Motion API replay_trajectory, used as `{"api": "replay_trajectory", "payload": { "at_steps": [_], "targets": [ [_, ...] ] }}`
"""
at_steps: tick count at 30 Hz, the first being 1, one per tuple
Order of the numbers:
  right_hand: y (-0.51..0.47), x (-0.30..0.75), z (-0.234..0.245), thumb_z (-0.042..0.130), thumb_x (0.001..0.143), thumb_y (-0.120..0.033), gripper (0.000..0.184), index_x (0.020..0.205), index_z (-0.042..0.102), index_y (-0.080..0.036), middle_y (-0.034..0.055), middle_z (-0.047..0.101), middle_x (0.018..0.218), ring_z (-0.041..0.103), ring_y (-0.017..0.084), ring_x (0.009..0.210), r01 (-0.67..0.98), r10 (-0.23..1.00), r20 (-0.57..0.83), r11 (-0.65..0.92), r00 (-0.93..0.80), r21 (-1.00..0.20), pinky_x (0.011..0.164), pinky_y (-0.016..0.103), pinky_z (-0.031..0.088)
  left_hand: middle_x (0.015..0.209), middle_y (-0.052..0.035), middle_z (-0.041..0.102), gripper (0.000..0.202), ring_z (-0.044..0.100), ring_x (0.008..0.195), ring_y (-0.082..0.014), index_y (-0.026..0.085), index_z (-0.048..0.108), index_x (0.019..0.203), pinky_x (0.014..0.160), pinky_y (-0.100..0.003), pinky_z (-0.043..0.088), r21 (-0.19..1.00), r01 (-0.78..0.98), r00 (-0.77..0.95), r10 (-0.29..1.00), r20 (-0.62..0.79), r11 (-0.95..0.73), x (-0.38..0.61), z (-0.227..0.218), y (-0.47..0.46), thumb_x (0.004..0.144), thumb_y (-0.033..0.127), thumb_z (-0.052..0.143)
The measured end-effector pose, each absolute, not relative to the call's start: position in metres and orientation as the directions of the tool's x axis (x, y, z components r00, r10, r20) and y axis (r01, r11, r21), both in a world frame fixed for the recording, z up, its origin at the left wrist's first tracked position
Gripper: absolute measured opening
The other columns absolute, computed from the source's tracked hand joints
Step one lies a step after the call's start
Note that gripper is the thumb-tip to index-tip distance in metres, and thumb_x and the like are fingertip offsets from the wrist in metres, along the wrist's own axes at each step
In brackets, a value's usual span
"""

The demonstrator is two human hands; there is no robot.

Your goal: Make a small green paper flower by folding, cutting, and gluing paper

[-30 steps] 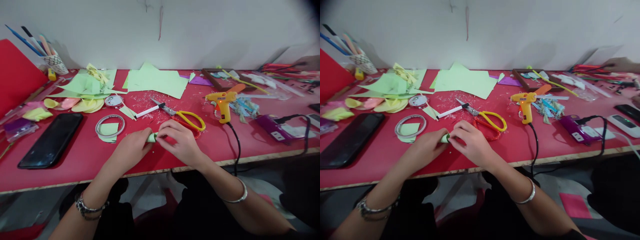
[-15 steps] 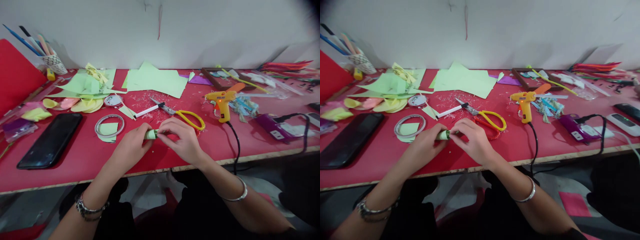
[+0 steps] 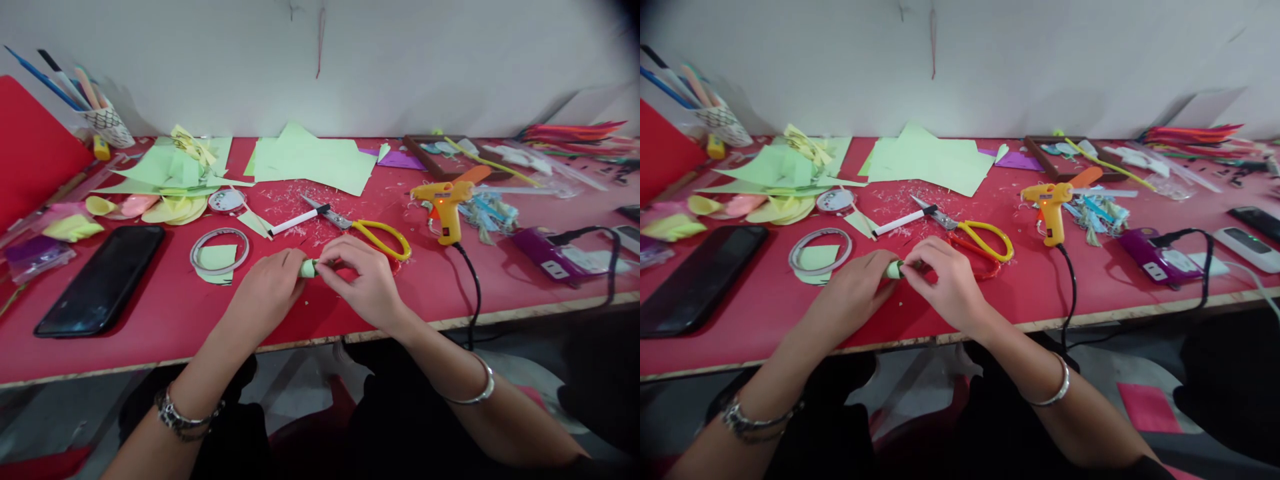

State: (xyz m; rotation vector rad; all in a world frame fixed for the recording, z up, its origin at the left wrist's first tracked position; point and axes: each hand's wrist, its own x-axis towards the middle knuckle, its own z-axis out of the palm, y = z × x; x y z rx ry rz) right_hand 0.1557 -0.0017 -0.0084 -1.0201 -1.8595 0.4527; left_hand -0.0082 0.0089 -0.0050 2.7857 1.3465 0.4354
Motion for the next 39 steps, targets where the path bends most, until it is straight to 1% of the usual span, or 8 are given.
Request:
{"api": "replay_trajectory", "payload": {
  "at_steps": [3,6,11,17,21,25,30,39],
  "targets": [
    [-0.002,0.155,-0.009,0.051,0.08,-0.015,0.006,0.076,0.055,-0.018,0.0011,0.056,0.078,0.054,0.011,0.073,0.447,0.807,0.56,0.578,-0.187,-0.683,0.062,0.023,0.046,0.086,-0.0087,0.059,0.027,0.057,0.076,-0.019,0.011,0.042,0.109,0.063,-0.028,0.042,0.235,0.763,0.535,0.792,0.293,-0.603,-0.008,-0.005,0.008,0.083,0.017,0.039],
    [-0.001,0.156,-0.009,0.051,0.08,-0.015,0.006,0.077,0.055,-0.018,0.002,0.056,0.08,0.055,0.012,0.076,0.434,0.778,0.597,0.615,-0.198,-0.658,0.065,0.025,0.047,0.089,-0.0064,0.058,0.049,0.056,0.075,-0.0167,0.014,0.03,0.125,0.061,-0.025,0.042,0.457,0.721,0.475,0.851,0.223,-0.521,-0.009,0.0,0.007,0.081,0.027,0.046],
    [-0.002,0.163,-0.007,0.052,0.082,-0.017,0.006,0.082,0.057,-0.019,0.0037,0.057,0.086,0.056,0.013,0.081,0.426,0.647,0.684,0.753,-0.338,-0.502,0.073,0.029,0.048,0.097,-0.0023,0.059,0.037,0.056,0.082,-0.0153,0.021,0.048,0.111,0.068,-0.024,0.043,0.69,0.61,0.571,0.82,-0.044,-0.388,-0.021,0.013,0.009,0.081,0.044,0.046],
    [-0.01,0.167,-0.004,0.047,0.086,-0.016,0.011,0.091,0.056,-0.02,0.005,0.057,0.095,0.056,0.012,0.086,0.38,0.53,0.652,0.847,-0.542,-0.372,0.074,0.024,0.049,0.081,-0.0001,0.06,0.029,0.053,0.071,-0.0129,0.017,0.059,0.085,0.062,-0.022,0.039,0.669,0.607,0.707,0.676,-0.207,-0.43,-0.037,0.017,0.015,0.081,0.042,0.047],
    [-0.014,0.165,-0.003,0.046,0.086,-0.013,0.012,0.093,0.055,-0.018,0.0049,0.059,0.095,0.056,0.011,0.084,0.364,0.503,0.631,0.864,-0.59,-0.348,0.074,0.024,0.049,0.075,0.0009,0.061,0.028,0.053,0.065,-0.012,0.015,0.058,0.08,0.055,-0.02,0.035,0.694,0.626,0.712,0.623,-0.324,-0.354,-0.039,0.017,0.012,0.08,0.04,0.046],
    [-0.013,0.163,-0.006,0.047,0.086,-0.015,0.012,0.092,0.056,-0.019,0.0043,0.06,0.093,0.057,0.011,0.082,0.392,0.502,0.647,0.862,-0.574,-0.321,0.071,0.023,0.05,0.074,0.0019,0.062,0.021,0.054,0.064,-0.0112,0.017,0.058,0.082,0.055,-0.02,0.033,0.687,0.64,0.664,0.697,-0.269,-0.344,-0.035,0.013,0.008,0.08,0.033,0.045],
    [-0.01,0.16,-0.01,0.05,0.084,-0.016,0.01,0.089,0.058,-0.02,0.0032,0.06,0.088,0.058,0.01,0.078,0.483,0.527,0.664,0.831,-0.53,-0.275,0.066,0.022,0.048,0.064,0.0021,0.056,0.015,0.049,0.059,-0.011,0.016,0.051,0.067,0.052,-0.021,0.029,0.57,0.712,0.57,0.812,-0.128,-0.41,-0.029,0.006,0.009,0.077,0.025,0.044],
    [-0.006,0.157,-0.013,0.049,0.085,-0.018,0.009,0.086,0.058,-0.018,0.0048,0.06,0.086,0.057,0.012,0.08,0.493,0.598,0.653,0.787,-0.465,-0.37,0.071,0.024,0.05,0.067,-0.0014,0.059,0.013,0.056,0.064,-0.0162,0.017,0.051,0.071,0.051,-0.022,0.028,0.39,0.842,0.444,0.89,-0.107,-0.373,-0.017,0.009,0.007,0.078,0.026,0.044]
  ]
}}
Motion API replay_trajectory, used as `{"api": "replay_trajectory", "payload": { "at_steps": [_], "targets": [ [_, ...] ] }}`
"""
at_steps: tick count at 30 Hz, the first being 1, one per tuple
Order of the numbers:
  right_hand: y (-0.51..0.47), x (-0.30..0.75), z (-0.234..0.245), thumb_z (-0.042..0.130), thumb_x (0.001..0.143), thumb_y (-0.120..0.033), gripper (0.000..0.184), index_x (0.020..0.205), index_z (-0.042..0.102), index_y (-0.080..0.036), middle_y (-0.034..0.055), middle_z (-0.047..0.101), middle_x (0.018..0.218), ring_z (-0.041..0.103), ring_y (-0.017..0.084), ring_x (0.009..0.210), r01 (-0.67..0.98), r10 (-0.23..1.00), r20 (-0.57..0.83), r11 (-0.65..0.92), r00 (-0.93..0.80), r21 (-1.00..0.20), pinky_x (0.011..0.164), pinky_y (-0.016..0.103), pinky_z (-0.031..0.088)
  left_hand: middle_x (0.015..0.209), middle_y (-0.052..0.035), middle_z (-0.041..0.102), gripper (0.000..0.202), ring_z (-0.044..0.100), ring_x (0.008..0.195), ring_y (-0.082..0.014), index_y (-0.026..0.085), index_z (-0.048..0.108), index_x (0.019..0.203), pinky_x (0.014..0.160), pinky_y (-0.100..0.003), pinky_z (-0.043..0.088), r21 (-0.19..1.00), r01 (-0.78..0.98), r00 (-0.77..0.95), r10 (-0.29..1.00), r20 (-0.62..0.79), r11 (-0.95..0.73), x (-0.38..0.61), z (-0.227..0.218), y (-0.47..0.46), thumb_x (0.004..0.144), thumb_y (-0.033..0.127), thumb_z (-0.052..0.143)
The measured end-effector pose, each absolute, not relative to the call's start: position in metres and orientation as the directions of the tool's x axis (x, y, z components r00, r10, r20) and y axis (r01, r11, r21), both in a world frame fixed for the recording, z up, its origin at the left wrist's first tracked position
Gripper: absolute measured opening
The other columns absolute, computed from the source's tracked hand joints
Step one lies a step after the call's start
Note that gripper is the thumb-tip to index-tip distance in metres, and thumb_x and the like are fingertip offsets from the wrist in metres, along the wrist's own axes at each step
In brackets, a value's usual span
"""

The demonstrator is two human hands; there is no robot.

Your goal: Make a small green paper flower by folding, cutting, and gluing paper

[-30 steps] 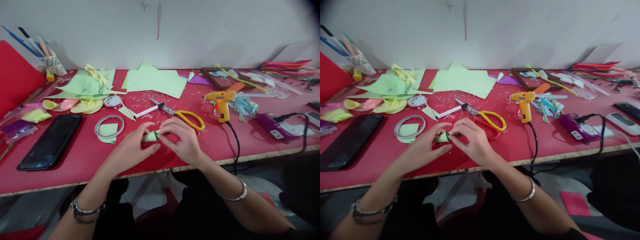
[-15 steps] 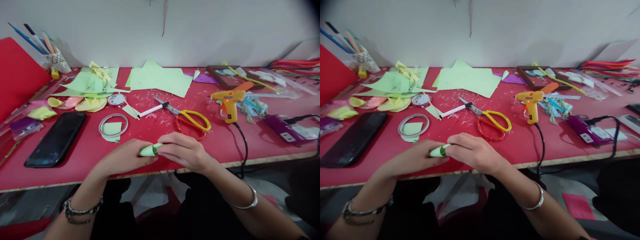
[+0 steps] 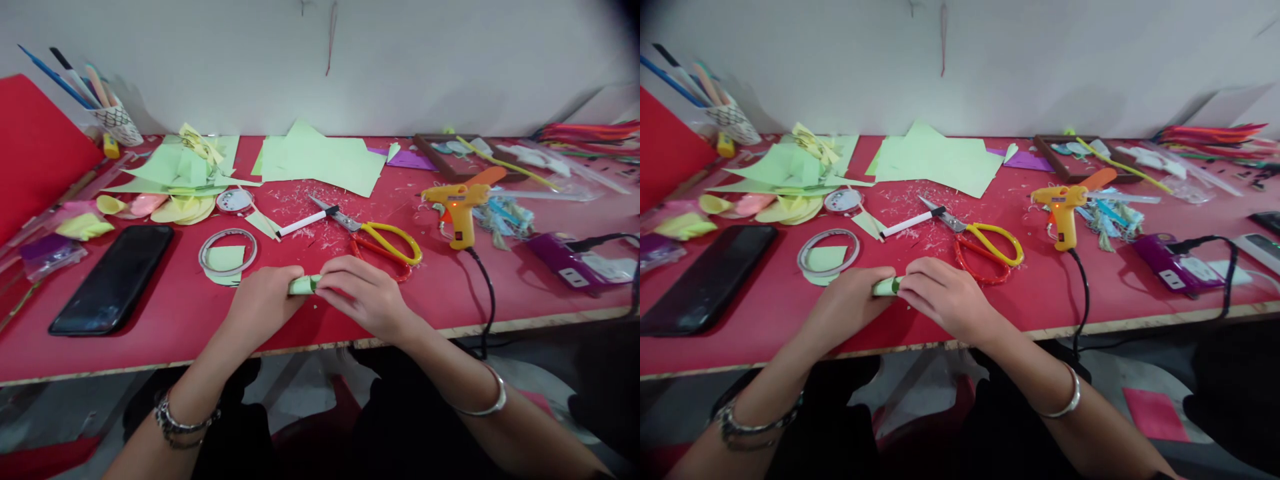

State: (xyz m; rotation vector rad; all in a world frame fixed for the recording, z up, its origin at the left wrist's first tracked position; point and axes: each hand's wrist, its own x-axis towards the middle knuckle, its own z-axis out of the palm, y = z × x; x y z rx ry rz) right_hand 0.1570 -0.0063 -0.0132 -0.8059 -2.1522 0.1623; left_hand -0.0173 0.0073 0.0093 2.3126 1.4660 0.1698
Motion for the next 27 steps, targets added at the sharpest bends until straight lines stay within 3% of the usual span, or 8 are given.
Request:
{"api": "replay_trajectory", "payload": {
  "at_steps": [8,16,27],
  "targets": [
    [-0.0028,0.1545,-0.0161,0.048,0.084,-0.02,0.009,0.083,0.057,-0.018,0.0049,0.058,0.085,0.056,0.013,0.078,0.494,0.661,0.618,0.742,-0.425,-0.453,0.07,0.025,0.05,0.071,-0.0038,0.063,0.012,0.059,0.067,-0.0204,0.018,0.054,0.079,0.049,-0.024,0.025,0.205,0.904,0.399,0.913,-0.086,-0.375,-0.0146,0.0063,0.0075,0.079,0.027,0.046],
    [-0.0029,0.1534,-0.0139,0.05,0.081,-0.016,0.006,0.08,0.056,-0.018,0.0033,0.056,0.082,0.055,0.013,0.076,0.467,0.704,0.607,0.705,-0.368,-0.534,0.069,0.026,0.048,0.071,-0.0045,0.063,0.014,0.059,0.065,-0.021,0.018,0.054,0.08,0.048,-0.025,0.025,0.172,0.907,0.395,0.918,-0.031,-0.384,-0.0125,0.0039,0.0072,0.08,0.03,0.046],
    [-0.002,0.1478,-0.0108,0.052,0.076,-0.01,0.007,0.074,0.055,-0.016,0.0014,0.053,0.079,0.052,0.009,0.07,0.402,0.776,0.563,0.63,-0.286,-0.664,0.064,0.023,0.046,0.069,-0.0065,0.062,0.014,0.06,0.065,-0.023,0.017,0.054,0.083,0.047,-0.026,0.022,0.008,0.937,0.349,0.937,0.004,-0.349,-0.0075,0.009,0.0034,0.081,0.026,0.044]
  ]
}}
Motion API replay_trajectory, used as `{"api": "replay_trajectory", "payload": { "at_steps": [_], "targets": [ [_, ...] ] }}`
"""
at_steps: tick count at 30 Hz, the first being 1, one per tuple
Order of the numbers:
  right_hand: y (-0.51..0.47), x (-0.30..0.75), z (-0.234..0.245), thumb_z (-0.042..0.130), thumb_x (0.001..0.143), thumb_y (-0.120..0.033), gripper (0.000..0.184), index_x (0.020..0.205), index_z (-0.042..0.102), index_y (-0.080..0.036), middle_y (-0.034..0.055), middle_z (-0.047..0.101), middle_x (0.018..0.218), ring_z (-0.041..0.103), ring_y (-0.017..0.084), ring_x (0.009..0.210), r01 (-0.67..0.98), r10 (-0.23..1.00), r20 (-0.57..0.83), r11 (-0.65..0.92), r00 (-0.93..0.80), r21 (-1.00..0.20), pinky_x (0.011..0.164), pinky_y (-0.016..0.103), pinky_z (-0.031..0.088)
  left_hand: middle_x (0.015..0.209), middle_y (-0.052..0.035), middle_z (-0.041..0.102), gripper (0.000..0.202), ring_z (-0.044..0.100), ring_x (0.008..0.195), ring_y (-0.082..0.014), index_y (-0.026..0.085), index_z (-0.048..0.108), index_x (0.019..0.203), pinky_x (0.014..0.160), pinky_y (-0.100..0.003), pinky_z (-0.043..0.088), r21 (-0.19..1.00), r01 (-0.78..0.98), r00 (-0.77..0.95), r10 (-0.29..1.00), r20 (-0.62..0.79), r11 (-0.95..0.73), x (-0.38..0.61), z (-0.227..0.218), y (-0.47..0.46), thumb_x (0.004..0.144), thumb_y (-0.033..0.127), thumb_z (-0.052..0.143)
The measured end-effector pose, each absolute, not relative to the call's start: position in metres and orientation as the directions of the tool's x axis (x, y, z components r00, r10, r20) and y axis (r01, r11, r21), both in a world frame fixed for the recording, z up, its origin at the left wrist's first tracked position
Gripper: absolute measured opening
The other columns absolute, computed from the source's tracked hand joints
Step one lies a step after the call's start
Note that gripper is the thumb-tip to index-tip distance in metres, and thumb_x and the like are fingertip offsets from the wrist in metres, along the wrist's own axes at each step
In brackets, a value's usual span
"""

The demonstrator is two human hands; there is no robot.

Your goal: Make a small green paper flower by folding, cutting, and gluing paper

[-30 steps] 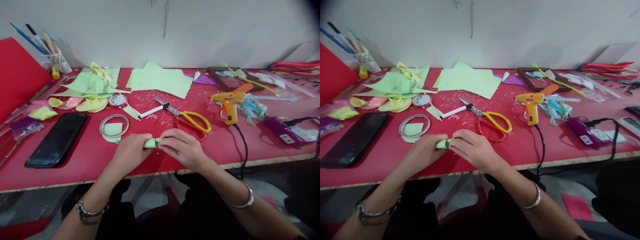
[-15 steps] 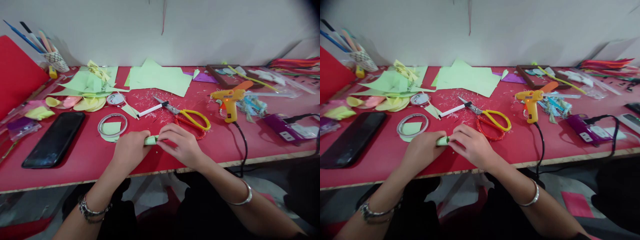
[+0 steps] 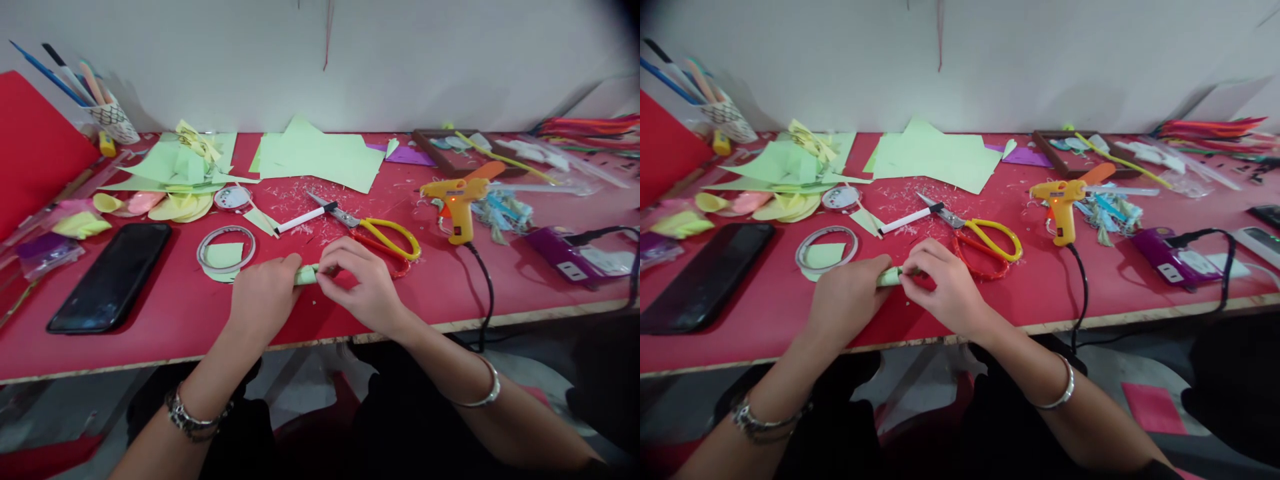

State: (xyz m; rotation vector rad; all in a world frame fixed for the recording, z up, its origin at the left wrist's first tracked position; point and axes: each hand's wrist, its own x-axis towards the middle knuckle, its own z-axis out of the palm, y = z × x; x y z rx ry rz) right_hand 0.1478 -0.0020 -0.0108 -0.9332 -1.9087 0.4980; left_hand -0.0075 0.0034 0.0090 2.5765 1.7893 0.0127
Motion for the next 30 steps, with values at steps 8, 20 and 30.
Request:
{"api": "replay_trajectory", "payload": {
  "at_steps": [8,20,30],
  "targets": [
    [0.0007,0.1516,-0.0086,0.054,0.078,-0.014,0.005,0.081,0.058,-0.017,0.0027,0.055,0.083,0.055,0.01,0.074,0.301,0.774,0.551,0.63,-0.311,-0.715,0.064,0.023,0.049,0.075,-0.003,0.064,0.017,0.059,0.069,-0.0181,0.019,0.058,0.08,0.05,-0.023,0.028,0.357,0.887,0.344,0.935,-0.083,-0.294,-0.0114,0.0082,0.0065,0.08,0.03,0.044],
    [-0.0003,0.1507,-0.0077,0.052,0.081,-0.014,0.006,0.077,0.055,-0.017,0.0023,0.056,0.08,0.054,0.011,0.074,0.392,0.778,0.548,0.628,-0.307,-0.672,0.068,0.025,0.047,0.073,-0.006,0.064,0.019,0.06,0.068,-0.0221,0.018,0.056,0.085,0.049,-0.025,0.025,0.075,0.947,0.314,0.949,-0.038,-0.311,-0.006,0.0083,0.0032,0.082,0.03,0.041],
    [-0.0061,0.1486,-0.0051,0.056,0.078,-0.016,0.019,0.096,0.053,-0.019,0.0023,0.056,0.088,0.055,0.01,0.078,0.113,0.837,0.477,0.519,-0.269,-0.847,0.069,0.023,0.05,0.07,-0.0001,0.059,0.012,0.054,0.065,-0.0143,0.016,0.055,0.077,0.055,-0.021,0.036,0.711,0.643,0.451,0.891,-0.051,-0.284,-0.0145,0.0019,0.0099,0.075,0.025,0.048]
  ]
}}
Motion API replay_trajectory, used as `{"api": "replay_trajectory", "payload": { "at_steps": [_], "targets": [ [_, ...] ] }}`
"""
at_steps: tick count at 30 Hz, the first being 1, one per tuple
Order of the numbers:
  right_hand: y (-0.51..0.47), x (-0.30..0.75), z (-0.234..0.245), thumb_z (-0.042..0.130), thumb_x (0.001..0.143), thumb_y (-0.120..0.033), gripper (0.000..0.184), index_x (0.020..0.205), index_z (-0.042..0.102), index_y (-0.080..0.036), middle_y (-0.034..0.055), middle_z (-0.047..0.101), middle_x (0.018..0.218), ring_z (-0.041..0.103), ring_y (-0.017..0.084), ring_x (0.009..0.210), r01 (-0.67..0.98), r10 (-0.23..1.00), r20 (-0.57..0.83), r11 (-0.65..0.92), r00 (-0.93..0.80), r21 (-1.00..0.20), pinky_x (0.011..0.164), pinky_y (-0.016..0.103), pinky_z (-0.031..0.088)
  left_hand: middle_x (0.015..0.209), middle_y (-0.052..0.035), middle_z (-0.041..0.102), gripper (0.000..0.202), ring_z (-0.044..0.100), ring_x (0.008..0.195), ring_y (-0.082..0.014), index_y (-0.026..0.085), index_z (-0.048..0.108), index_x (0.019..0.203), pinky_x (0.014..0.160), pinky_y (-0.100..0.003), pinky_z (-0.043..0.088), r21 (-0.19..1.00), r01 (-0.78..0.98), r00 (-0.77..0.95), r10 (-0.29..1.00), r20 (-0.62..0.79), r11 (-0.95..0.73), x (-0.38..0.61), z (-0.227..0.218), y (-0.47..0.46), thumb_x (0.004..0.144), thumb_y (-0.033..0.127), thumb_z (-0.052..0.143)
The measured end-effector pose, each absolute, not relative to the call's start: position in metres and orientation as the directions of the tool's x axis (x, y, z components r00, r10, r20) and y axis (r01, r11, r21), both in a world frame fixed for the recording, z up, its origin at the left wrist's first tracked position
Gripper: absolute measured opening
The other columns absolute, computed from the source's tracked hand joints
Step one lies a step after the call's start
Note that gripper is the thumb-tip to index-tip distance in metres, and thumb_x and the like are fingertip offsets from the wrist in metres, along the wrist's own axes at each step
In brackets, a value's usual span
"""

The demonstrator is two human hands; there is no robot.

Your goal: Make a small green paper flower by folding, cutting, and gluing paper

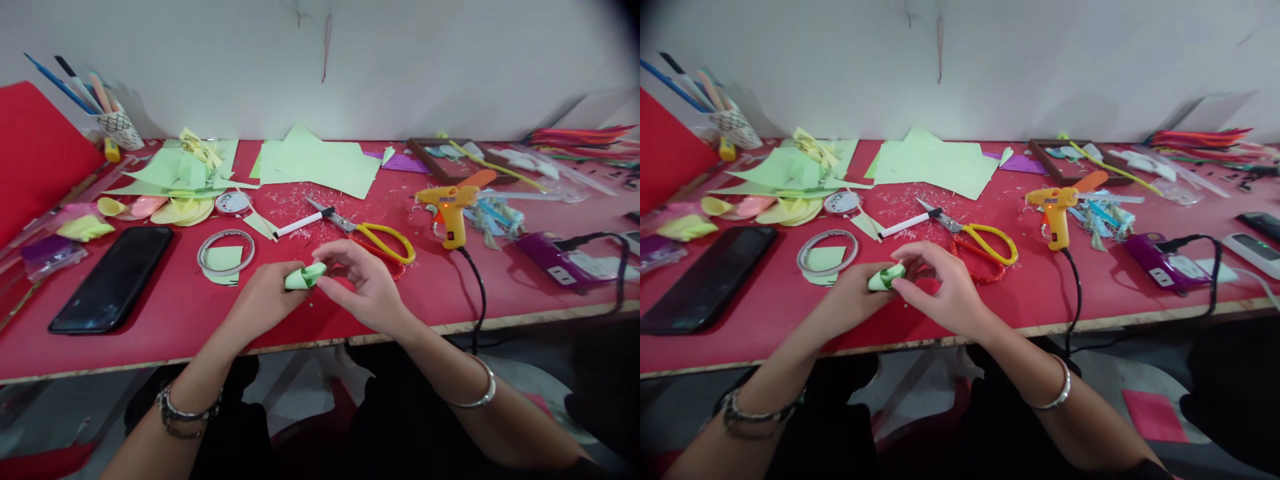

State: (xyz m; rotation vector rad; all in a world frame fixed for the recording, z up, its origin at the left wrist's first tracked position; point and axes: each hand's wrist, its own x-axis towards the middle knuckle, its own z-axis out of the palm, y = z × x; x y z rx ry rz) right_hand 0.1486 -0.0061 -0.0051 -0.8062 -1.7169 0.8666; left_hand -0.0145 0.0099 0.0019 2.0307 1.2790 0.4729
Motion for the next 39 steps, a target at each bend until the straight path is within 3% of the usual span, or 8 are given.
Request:
{"api": "replay_trajectory", "payload": {
  "at_steps": [3,6,12,18,24,36,39],
  "targets": [
    [-0.009,0.15,-0.001,0.058,0.077,-0.016,0.029,0.105,0.052,-0.02,0.0031,0.055,0.092,0.055,0.011,0.083,0.012,0.827,0.469,0.497,-0.31,-0.868,0.072,0.024,0.05,0.061,0.0036,0.048,0.015,0.045,0.058,-0.0095,0.015,0.048,0.065,0.052,-0.018,0.035,0.883,0.41,0.545,0.838,-0.037,-0.228,-0.015,0.003,0.01,0.072,0.027,0.051],
    [-0.011,0.151,0.004,0.059,0.076,-0.017,0.027,0.103,0.055,-0.02,0.0039,0.055,0.093,0.055,0.012,0.084,0.032,0.785,0.514,0.557,-0.346,-0.83,0.072,0.026,0.05,0.06,0.0041,0.042,0.018,0.039,0.058,-0.0081,0.014,0.044,0.062,0.053,-0.018,0.035,0.934,0.281,0.611,0.792,0.005,-0.222,-0.013,0.005,0.009,0.069,0.027,0.054],
    [-0.016,0.151,0.013,0.062,0.075,-0.019,0.026,0.102,0.059,-0.019,0.0039,0.056,0.09,0.054,0.012,0.078,0.119,0.729,0.545,0.637,-0.413,-0.762,0.067,0.025,0.05,0.062,0.0027,0.043,0.016,0.041,0.06,-0.0088,0.013,0.048,0.065,0.054,-0.019,0.037,0.976,0.13,0.706,0.707,0.033,-0.175,-0.014,0.003,0.008,0.066,0.025,0.059],
    [-0.02,0.149,0.015,0.062,0.076,-0.019,0.025,0.1,0.061,-0.02,0.0018,0.055,0.085,0.052,0.01,0.074,0.057,0.714,0.564,0.639,-0.415,-0.767,0.062,0.022,0.048,0.062,0.0031,0.046,0.01,0.042,0.058,-0.0077,0.013,0.05,0.065,0.053,-0.018,0.038,0.989,0.072,0.766,0.642,0.028,-0.13,-0.015,0.008,0.008,0.065,0.019,0.057],
    [-0.021,0.148,0.014,0.062,0.076,-0.02,0.025,0.101,0.061,-0.022,0.001,0.055,0.084,0.052,0.009,0.071,0.046,0.724,0.557,0.625,-0.406,-0.779,0.06,0.022,0.047,0.065,0.0023,0.049,0.007,0.046,0.063,-0.0091,0.013,0.051,0.067,0.057,-0.019,0.041,0.983,0.12,0.78,0.625,-0.008,-0.137,-0.015,0.011,0.006,0.067,0.019,0.056],
    [-0.02,0.146,0.012,0.06,0.077,-0.022,0.016,0.093,0.061,-0.021,0.0022,0.056,0.083,0.052,0.01,0.07,0.086,0.757,0.508,0.587,-0.411,-0.805,0.057,0.022,0.046,0.065,0.0024,0.048,0.005,0.044,0.062,-0.0096,0.013,0.053,0.067,0.056,-0.021,0.039,0.982,0.181,0.734,0.672,-0.094,-0.06,-0.015,0.009,0.006,0.065,0.017,0.056],
    [-0.019,0.146,0.01,0.058,0.078,-0.019,0.021,0.099,0.058,-0.021,0.0024,0.056,0.087,0.051,0.009,0.07,0.067,0.765,0.513,0.579,-0.39,-0.812,0.057,0.021,0.045,0.064,0.0026,0.045,0.009,0.043,0.064,-0.0103,0.014,0.051,0.065,0.058,-0.022,0.039,0.982,0.182,0.71,0.697,-0.103,-0.041,-0.014,0.007,0.005,0.065,0.02,0.057]
  ]
}}
